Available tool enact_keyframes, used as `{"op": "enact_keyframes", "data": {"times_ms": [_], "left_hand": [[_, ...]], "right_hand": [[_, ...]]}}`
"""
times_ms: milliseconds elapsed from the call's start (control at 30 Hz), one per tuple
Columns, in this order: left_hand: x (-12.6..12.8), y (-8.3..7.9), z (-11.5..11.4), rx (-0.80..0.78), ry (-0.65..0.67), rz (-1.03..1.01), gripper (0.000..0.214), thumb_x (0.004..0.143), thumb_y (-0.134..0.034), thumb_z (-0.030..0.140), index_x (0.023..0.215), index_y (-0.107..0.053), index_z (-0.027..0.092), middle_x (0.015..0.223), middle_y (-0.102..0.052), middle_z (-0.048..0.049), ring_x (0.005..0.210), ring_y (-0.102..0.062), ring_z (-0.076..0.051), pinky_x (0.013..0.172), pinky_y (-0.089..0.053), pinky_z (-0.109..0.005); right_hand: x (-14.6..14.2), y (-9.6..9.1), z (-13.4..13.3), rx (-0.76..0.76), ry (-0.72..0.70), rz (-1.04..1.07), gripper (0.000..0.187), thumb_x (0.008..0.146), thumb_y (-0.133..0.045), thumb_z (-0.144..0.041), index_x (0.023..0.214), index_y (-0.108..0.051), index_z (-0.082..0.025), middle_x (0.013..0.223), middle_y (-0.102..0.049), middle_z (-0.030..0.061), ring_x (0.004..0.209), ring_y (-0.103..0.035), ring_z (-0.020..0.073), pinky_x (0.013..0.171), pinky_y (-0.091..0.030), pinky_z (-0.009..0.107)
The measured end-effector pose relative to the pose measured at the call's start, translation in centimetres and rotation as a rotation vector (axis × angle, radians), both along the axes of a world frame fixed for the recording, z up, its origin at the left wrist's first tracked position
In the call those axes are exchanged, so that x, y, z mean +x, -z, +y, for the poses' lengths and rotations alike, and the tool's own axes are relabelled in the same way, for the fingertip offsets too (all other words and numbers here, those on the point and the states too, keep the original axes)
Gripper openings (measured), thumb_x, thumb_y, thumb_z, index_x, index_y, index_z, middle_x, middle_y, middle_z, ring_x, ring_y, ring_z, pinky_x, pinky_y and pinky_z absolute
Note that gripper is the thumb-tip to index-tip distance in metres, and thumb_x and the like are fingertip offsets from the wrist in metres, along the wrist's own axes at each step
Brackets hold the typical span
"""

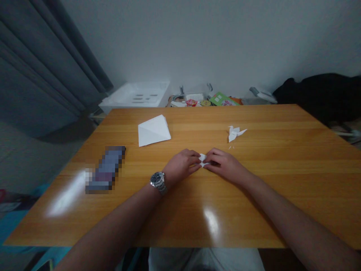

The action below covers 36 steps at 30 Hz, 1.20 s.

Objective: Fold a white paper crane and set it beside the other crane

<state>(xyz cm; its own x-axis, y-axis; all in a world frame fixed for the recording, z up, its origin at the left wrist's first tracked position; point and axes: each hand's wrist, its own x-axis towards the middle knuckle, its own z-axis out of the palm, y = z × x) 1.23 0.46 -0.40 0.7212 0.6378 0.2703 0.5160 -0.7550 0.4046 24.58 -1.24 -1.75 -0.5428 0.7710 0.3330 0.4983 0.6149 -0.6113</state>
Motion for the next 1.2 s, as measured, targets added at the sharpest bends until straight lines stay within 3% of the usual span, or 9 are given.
{"op": "enact_keyframes", "data": {"times_ms": [467, 867, 1200], "left_hand": [[0.4, -0.6, -0.5, -0.049, -0.043, -0.014, 0.016, 0.098, -0.058, 0.030, 0.101, -0.070, 0.019, 0.112, -0.070, -0.0063, 0.104, -0.063, -0.021, 0.095, -0.049, -0.034], [1.2, 0.2, -0.4, -0.129, -0.145, -0.171, 0.013, 0.096, -0.059, 0.023, 0.087, -0.068, 0.016, 0.104, -0.069, -0.0069, 0.097, -0.064, -0.019, 0.092, -0.051, -0.034], [1.3, 0.4, -0.3, -0.162, -0.206, -0.189, 0.007, 0.093, -0.063, 0.022, 0.090, -0.067, 0.018, 0.096, -0.067, -0.0046, 0.091, -0.063, -0.018, 0.084, -0.050, -0.031]], "right_hand": [[-0.3, -0.9, -0.3, -0.022, 0.017, 0.008, 0.008, 0.096, -0.061, -0.021, 0.093, -0.069, -0.019, 0.095, -0.064, 0.0060, 0.089, -0.062, 0.0185, 0.079, -0.050, 0.032], [-1.1, -0.8, -0.4, -0.021, 0.111, 0.004, 0.010, 0.095, -0.059, -0.018, 0.089, -0.067, -0.018, 0.093, -0.061, 0.0061, 0.090, -0.060, 0.0193, 0.081, -0.048, 0.032], [-1.2, -0.7, -0.3, -0.075, 0.179, 0.065, 0.005, 0.091, -0.064, -0.016, 0.089, -0.067, -0.019, 0.092, -0.059, 0.0042, 0.081, -0.059, 0.0169, 0.072, -0.048, 0.029]]}}
